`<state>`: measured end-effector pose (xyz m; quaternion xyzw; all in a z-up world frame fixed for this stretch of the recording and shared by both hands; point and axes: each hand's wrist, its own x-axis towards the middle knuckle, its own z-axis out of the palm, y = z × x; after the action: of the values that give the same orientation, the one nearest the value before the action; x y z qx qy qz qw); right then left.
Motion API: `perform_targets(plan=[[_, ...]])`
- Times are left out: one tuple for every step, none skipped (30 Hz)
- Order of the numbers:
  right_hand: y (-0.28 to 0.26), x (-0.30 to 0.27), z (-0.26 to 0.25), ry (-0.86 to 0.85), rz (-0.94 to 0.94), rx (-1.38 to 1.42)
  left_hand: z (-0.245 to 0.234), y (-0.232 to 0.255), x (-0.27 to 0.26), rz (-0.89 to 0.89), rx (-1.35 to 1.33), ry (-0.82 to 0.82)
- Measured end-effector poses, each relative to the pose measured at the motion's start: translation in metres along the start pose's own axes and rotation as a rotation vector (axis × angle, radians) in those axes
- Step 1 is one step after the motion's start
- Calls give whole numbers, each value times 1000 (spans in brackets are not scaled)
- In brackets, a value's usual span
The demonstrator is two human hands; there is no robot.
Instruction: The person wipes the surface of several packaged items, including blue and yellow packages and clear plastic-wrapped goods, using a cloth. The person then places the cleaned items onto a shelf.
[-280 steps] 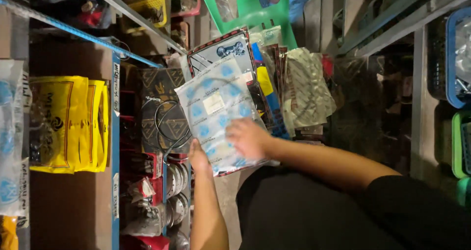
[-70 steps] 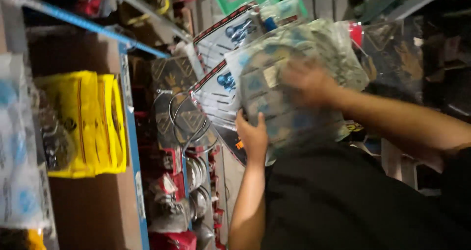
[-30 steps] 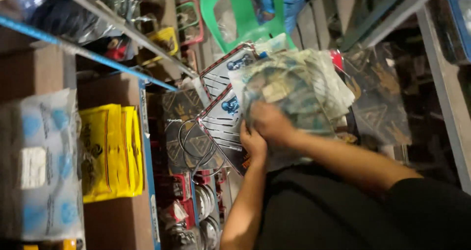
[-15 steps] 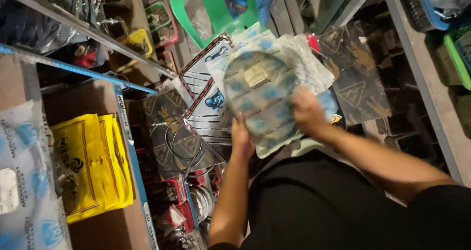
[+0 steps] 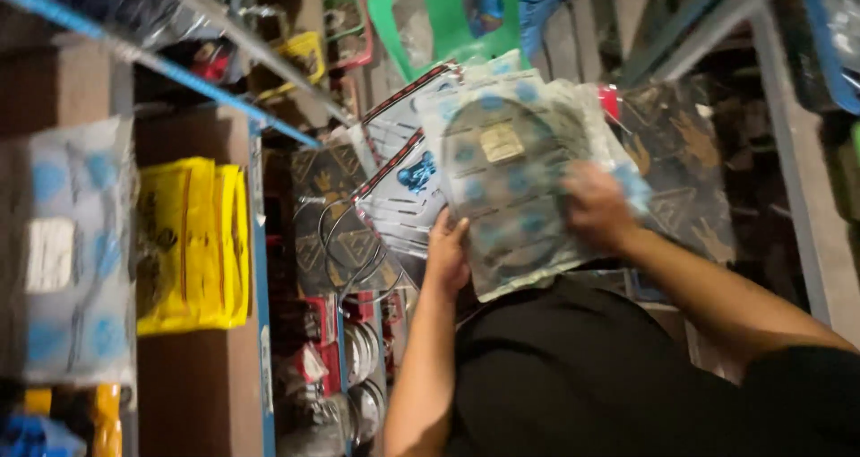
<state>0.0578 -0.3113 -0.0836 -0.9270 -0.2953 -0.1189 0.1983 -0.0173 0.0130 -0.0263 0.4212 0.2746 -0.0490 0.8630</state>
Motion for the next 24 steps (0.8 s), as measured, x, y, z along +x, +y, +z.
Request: perform_targets(plan=[[0, 3, -6, -8, -24, 14, 4, 4, -5, 14, -11, 23], [-1, 3, -13, -47, 63, -92, 8, 6, -12, 43, -15, -44], [-1, 3, -21, -84, 148, -199, 13, 9, -20, 72, -19, -110], [5, 6, -14, -83, 119, -196, 13, 13, -28, 94, -33, -96], [12, 9, -9, -224, 188, -234, 13, 18, -37, 118, -26, -102], [19, 9, -4, -365, 262, -275, 14, 20, -47, 136, -16, -109], [26, 24, -5, -365, 237, -276, 13, 24, -47, 153, -29, -96], [27, 29, -6, -473, 268, -289, 7, 26, -53, 188, -21, -102], [29, 33, -6, -581, 299, -302, 2, 27, -59, 223, -13, -108], [38, 27, -2, -585, 285, -299, 3, 40, -73, 229, -16, -96], [46, 22, 2, -601, 256, -310, 4, 53, -88, 248, -62, -98], [57, 25, 7, -608, 221, -325, 6, 69, -99, 277, -110, -103], [36, 34, -14, -603, 201, -325, -3, 74, -104, 295, -115, -93], [14, 45, -33, -517, 189, -326, -13, 77, -111, 316, -150, -82], [-8, 55, -52, -432, 177, -324, -24, 80, -118, 338, -184, -72], [-42, 75, -80, -443, 146, -319, -19, 85, -130, 352, -196, -45], [-75, 93, -108, -436, 261, 131, -14, 90, -141, 373, -264, -46], [-109, 118, -135, -413, 367, 584, -9, 100, -148, 405, -327, -54], [-122, 123, -137, -426, 337, 590, -8, 102, -156, 430, -334, -35], [-135, 128, -140, -433, 416, 841, -6, 104, -163, 438, -383, -28], [-148, 132, -143, -442, 496, 1093, -4, 106, -170, 446, -431, -22], [-141, 133, -131, -456, 467, 1097, -6, 104, -176, 474, -436, -12], [-134, 134, -118, -336, 457, 1153, -9, 102, -181, 500, -360, 63], [-128, 135, -105, -221, 449, 1210, -11, 99, -189, 523, -286, 145]])
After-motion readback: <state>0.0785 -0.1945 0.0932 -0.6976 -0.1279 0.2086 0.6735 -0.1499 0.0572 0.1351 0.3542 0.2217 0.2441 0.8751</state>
